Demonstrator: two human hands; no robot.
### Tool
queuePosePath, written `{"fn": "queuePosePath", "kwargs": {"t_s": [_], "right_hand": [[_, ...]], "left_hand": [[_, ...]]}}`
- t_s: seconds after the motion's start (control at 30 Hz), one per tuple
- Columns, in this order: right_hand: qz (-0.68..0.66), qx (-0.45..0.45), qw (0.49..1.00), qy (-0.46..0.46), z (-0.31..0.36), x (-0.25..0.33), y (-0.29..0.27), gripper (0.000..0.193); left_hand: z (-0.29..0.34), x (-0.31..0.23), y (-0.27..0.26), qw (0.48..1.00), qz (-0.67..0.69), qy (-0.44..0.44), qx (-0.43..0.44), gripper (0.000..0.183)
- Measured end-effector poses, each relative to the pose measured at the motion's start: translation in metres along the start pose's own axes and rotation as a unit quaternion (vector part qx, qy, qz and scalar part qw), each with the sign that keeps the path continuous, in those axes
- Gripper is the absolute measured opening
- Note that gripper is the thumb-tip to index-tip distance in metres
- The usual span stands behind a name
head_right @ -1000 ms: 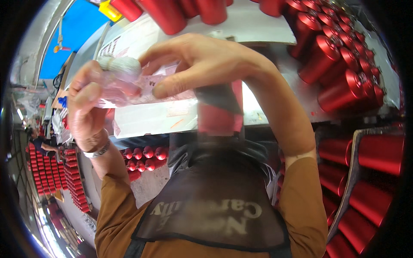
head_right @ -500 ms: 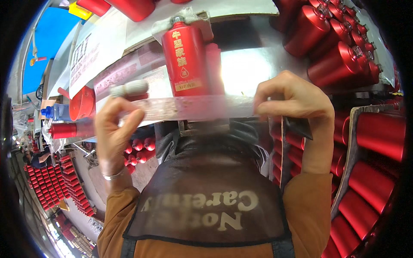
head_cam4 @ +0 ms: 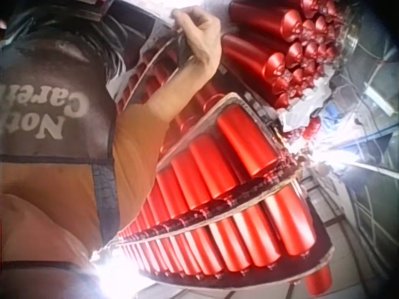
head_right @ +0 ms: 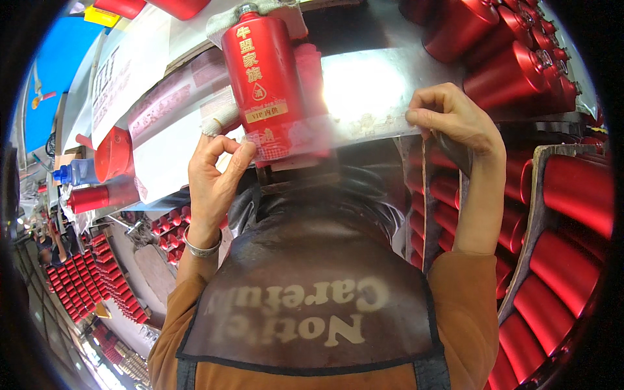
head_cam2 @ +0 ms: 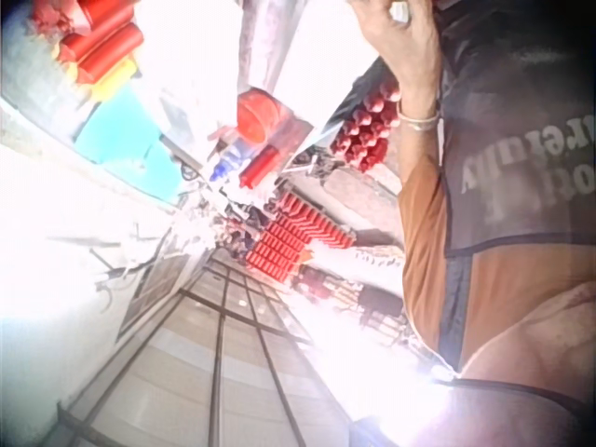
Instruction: The person applies printed labels to red cylindrical containers using a handheld applicator. They pick up each container, position the label, and smooth it onto the surface before placing the container back on the table.
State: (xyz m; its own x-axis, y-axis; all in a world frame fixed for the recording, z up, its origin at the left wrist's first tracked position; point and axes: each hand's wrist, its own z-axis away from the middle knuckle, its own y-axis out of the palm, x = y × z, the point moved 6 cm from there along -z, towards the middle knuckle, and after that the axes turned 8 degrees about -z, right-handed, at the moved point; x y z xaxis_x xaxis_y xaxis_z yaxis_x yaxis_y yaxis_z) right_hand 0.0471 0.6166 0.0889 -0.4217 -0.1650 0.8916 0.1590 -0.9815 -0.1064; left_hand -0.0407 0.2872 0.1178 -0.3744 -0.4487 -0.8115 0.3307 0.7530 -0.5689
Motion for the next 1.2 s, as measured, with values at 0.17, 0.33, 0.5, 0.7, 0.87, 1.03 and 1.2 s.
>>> {"fn": "queuePosePath", "kwargs": {"t_s": [0.17, 0.33, 0.5, 0.7, 0.87, 1.03, 1.2], "right_hand": [[-0.035, -0.025, 0.999, -0.004, 0.003, -0.003, -0.006, 0.023], [-0.028, -0.033, 0.999, -0.017, 0.002, -0.008, -0.010, 0.025], [-0.005, -0.035, 0.999, -0.015, 0.000, -0.011, -0.011, 0.025], [0.002, -0.033, 0.999, -0.013, -0.004, -0.013, -0.009, 0.024], [0.018, -0.034, 0.999, -0.023, -0.008, -0.017, -0.009, 0.025], [0.040, -0.030, 0.998, -0.035, -0.016, -0.019, -0.009, 0.027], [0.038, -0.028, 0.998, -0.038, -0.022, -0.023, -0.008, 0.029]], "left_hand": [[0.002, 0.006, 0.002, 1.000, 0.001, -0.007, -0.005, 0.017], [0.004, 0.027, 0.003, 0.996, 0.028, -0.084, -0.014, 0.021], [0.001, 0.028, 0.011, 0.996, 0.056, -0.063, -0.030, 0.074], [-0.005, 0.015, 0.026, 0.996, 0.072, -0.048, -0.017, 0.100], [-0.008, 0.012, 0.029, 0.994, 0.091, -0.055, -0.019, 0.097], [-0.009, 0.013, 0.031, 0.993, 0.105, -0.060, -0.012, 0.094], [-0.010, 0.016, 0.031, 0.992, 0.113, -0.063, -0.008, 0.092]]}}
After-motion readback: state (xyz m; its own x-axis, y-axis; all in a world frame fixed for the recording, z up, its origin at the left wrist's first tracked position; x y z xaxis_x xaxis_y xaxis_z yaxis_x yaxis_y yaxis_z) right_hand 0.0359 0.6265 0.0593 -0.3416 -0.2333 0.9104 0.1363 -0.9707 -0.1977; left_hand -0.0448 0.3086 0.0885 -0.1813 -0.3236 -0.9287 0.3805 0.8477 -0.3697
